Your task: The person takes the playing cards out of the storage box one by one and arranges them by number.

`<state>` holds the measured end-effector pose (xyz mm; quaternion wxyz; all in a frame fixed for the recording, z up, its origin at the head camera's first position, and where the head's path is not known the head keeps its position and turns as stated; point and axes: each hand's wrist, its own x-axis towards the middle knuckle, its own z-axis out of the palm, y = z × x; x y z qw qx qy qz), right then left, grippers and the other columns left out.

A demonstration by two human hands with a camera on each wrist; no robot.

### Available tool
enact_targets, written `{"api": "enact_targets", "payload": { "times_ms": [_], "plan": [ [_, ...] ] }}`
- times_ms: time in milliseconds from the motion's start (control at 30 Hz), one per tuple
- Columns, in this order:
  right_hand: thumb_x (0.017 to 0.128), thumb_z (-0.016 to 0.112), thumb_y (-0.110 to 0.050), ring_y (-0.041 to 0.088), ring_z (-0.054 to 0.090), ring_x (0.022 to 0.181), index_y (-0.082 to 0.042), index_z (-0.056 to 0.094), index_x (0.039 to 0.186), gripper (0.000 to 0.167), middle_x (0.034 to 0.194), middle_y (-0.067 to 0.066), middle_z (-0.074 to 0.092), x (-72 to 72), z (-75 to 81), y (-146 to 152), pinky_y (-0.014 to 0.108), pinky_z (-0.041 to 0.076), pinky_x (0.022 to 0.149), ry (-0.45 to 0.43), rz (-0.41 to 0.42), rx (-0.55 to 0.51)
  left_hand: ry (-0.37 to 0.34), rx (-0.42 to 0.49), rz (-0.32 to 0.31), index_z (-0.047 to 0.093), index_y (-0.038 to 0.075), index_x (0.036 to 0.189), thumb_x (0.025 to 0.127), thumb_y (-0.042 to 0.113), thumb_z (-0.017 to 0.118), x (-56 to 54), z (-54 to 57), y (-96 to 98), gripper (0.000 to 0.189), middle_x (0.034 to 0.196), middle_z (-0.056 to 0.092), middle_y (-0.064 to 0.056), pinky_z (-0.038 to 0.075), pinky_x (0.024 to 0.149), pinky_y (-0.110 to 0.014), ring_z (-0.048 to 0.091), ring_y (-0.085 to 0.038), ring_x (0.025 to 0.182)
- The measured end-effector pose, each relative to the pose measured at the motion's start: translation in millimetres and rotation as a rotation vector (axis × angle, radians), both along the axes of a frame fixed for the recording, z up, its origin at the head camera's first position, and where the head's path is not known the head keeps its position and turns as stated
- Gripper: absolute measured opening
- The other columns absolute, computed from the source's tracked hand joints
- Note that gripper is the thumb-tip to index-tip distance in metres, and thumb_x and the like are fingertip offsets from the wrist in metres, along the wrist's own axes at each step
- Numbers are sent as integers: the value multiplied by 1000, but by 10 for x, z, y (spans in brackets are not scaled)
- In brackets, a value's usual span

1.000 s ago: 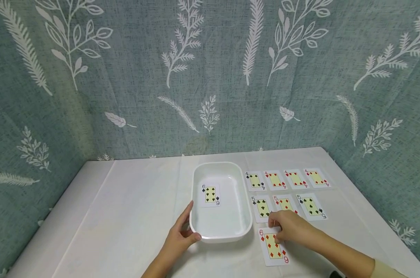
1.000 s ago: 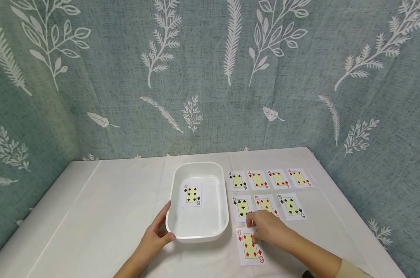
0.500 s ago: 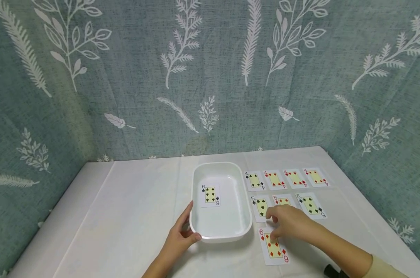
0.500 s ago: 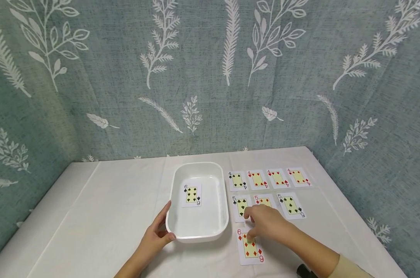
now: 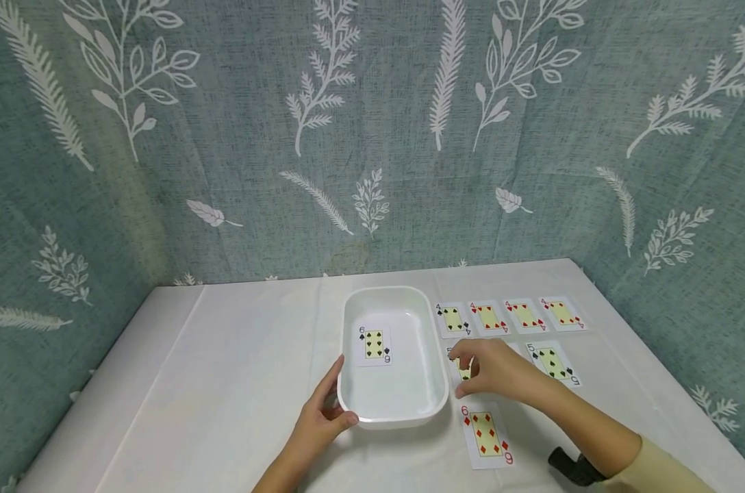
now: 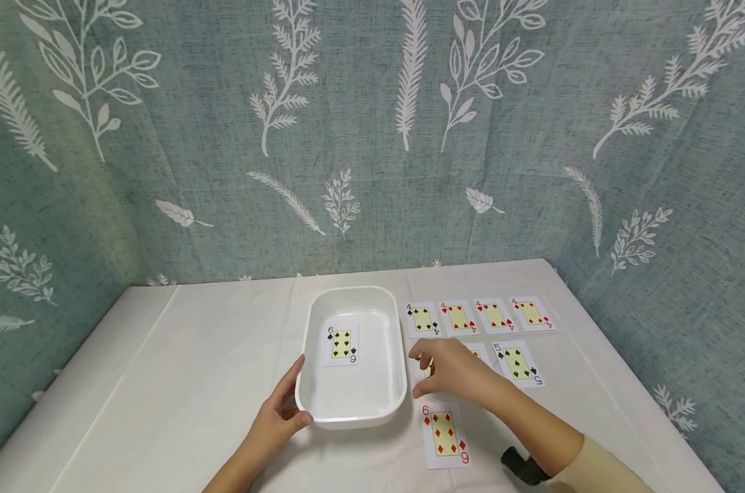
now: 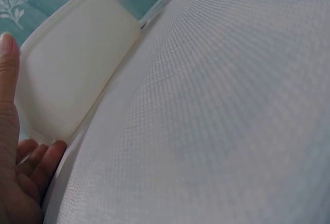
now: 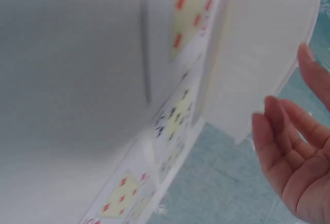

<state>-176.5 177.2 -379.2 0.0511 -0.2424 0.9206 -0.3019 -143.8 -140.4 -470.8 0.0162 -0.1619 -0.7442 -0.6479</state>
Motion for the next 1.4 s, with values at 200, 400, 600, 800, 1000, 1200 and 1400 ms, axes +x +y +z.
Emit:
{"api": "enact_targets", "payload": {
  "times_ms": [200,400,600,800,1000,1200,1400],
  "plan": [
    [68,85,-26,5,57,69,-4,64,111,53,86,2,65,-34,78,-124,22,49,59,-18,-5,-116,8,12,-18,30,13,149,76,34,75,-22,-17,7,88,124,52,-24,56,78,-24,56,-31,106],
    [67,85,-29,6,60,70,-9,64,111,52,87,4,65,-95,104,-267,23,51,60,-37,-16,-203,10,20,-33,29,13,149,76,31,75,-27,-41,8,88,125,52,-25,56,79,-25,56,-29,107],
    [68,85,-28,8,61,73,-7,63,112,54,89,1,64,-221,122,-412,23,53,63,-25,-14,-228,3,14,-21,30,15,149,76,32,75,-8,-46,6,87,125,52,-23,55,78,-24,55,-25,106],
    [69,84,-26,8,63,75,-6,63,114,53,91,1,64,-376,141,-572,24,53,65,-28,-12,-238,19,18,-29,29,12,149,77,31,74,-3,-42,-5,86,122,53,-24,56,78,-24,58,-21,101],
    [70,84,-25,10,61,77,-6,62,116,54,95,6,65,-492,116,-712,25,52,65,-34,-14,-216,13,22,-27,29,11,149,77,27,75,4,-23,-17,86,122,53,-25,55,78,-23,59,-22,101],
    [69,85,-22,15,61,82,-5,61,117,56,102,13,65,-589,54,-818,25,51,66,-27,-24,-159,11,26,-34,29,10,149,77,27,75,-3,-12,-24,87,124,52,-26,55,78,-23,59,-24,101],
    [66,87,-21,19,61,84,-1,60,118,62,104,15,65,-704,13,-913,25,51,67,-27,-36,-98,4,32,-48,27,9,149,78,27,74,-7,-18,-24,87,124,51,-28,55,79,-22,59,-28,101]
  ]
}}
